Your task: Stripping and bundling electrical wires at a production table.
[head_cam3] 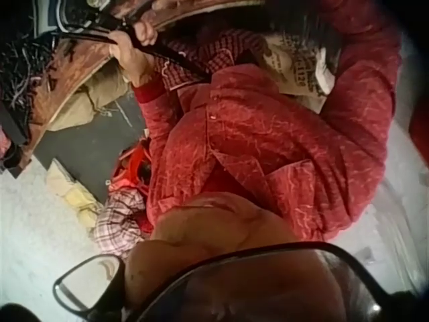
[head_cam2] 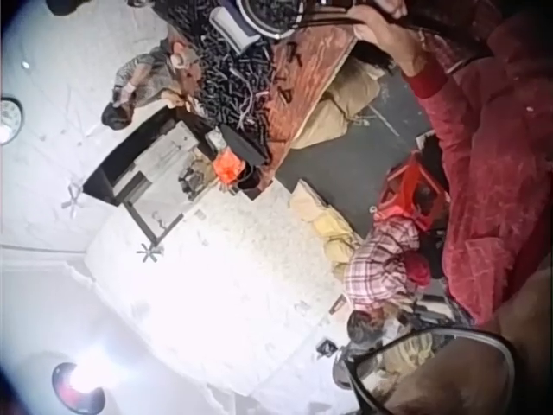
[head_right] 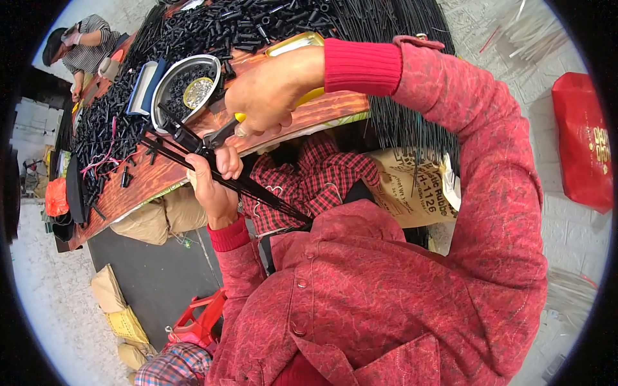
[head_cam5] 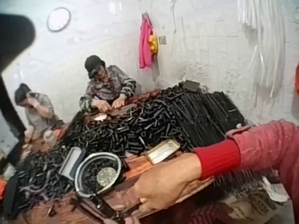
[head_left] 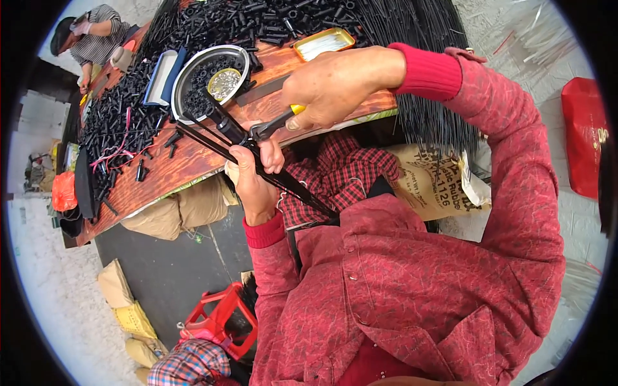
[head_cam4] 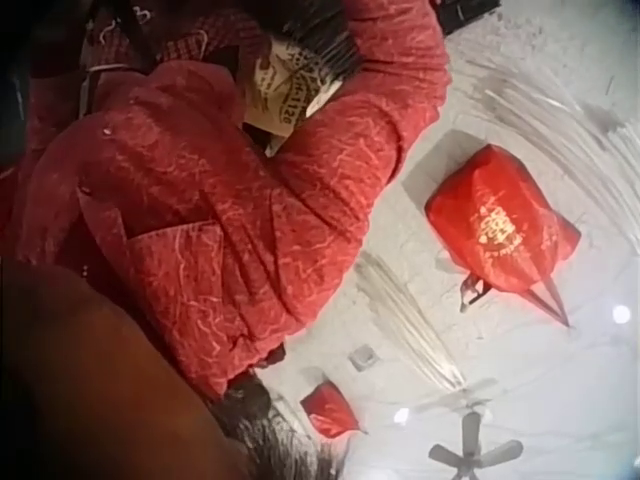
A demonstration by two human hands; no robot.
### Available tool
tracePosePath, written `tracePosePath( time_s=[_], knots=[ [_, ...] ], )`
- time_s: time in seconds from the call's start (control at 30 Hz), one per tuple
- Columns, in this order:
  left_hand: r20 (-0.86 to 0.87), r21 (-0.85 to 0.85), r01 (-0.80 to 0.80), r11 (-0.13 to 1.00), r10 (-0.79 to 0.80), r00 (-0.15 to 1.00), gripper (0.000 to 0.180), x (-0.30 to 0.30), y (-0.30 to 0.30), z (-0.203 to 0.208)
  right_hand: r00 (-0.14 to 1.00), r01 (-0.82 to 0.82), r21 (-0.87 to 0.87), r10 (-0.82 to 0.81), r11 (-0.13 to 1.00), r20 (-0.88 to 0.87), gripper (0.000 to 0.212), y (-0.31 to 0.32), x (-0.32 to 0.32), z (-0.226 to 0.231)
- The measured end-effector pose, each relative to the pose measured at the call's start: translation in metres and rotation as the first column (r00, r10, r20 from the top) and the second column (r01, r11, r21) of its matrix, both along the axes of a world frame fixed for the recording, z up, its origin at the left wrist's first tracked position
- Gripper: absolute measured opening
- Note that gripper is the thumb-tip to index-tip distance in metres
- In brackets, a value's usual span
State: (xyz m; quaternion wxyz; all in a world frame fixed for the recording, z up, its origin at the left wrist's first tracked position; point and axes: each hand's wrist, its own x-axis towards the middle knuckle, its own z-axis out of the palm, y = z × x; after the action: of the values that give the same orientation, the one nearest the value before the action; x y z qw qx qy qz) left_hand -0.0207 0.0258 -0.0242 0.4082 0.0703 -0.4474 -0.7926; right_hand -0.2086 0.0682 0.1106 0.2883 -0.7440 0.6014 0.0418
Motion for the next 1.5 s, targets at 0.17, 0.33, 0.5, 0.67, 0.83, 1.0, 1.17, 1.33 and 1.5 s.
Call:
tracePosePath(
  time_s=[0.17,0.33,0.5,0.67,0.83,1.0,1.17,1.33,1.5],
  knots=[
    [0.011,-0.032,-0.044,0.998,0.045,0.999,0.044,-0.002,0.003,-0.006,0.999,0.03,-0.057,-0.029,0.998,0.024,0.027,0.007,0.002,-0.008],
    [0.049,-0.055,-0.086,0.995,0.089,0.995,0.045,-0.004,0.008,-0.003,0.999,0.043,-0.127,-0.044,0.991,-0.006,0.026,0.015,0.01,-0.005],
    [0.081,-0.082,-0.128,0.988,0.134,0.988,0.047,-0.004,0.009,0.001,0.995,-0.001,-0.226,-0.02,0.974,-0.093,0.028,0.017,0.017,-0.012],
    [-0.018,0.035,0.043,0.998,-0.043,0.999,0.054,0.001,0.0,-0.002,0.92,0.191,0.28,-0.271,0.941,0.283,0.027,0.016,0.014,-0.008],
    [-0.021,0.034,0.076,0.997,-0.076,0.997,0.055,0.002,0.001,0.0,0.868,0.189,0.43,-0.355,0.883,0.348,0.027,0.016,0.011,-0.012],
    [0.024,0.001,0.003,1.0,-0.003,1.0,0.054,0.0,0.004,-0.001,0.914,0.171,0.38,-0.29,0.909,0.283,0.027,0.014,0.01,-0.013],
    [0.054,-0.04,-0.083,0.996,0.085,0.995,0.054,-0.002,0.008,0.001,0.94,0.18,0.344,-0.264,0.922,0.217,0.028,0.014,0.012,-0.01],
    [0.129,-0.024,-0.152,0.988,0.154,0.98,0.055,-0.003,0.013,0.004,0.962,0.156,0.311,-0.216,0.938,0.169,0.03,0.012,0.012,-0.011],
    [0.176,-0.032,-0.199,0.98,0.201,0.964,0.054,-0.002,0.015,0.006,0.931,0.172,0.382,-0.276,0.908,0.238,0.029,0.01,0.014,-0.014]
  ],
)
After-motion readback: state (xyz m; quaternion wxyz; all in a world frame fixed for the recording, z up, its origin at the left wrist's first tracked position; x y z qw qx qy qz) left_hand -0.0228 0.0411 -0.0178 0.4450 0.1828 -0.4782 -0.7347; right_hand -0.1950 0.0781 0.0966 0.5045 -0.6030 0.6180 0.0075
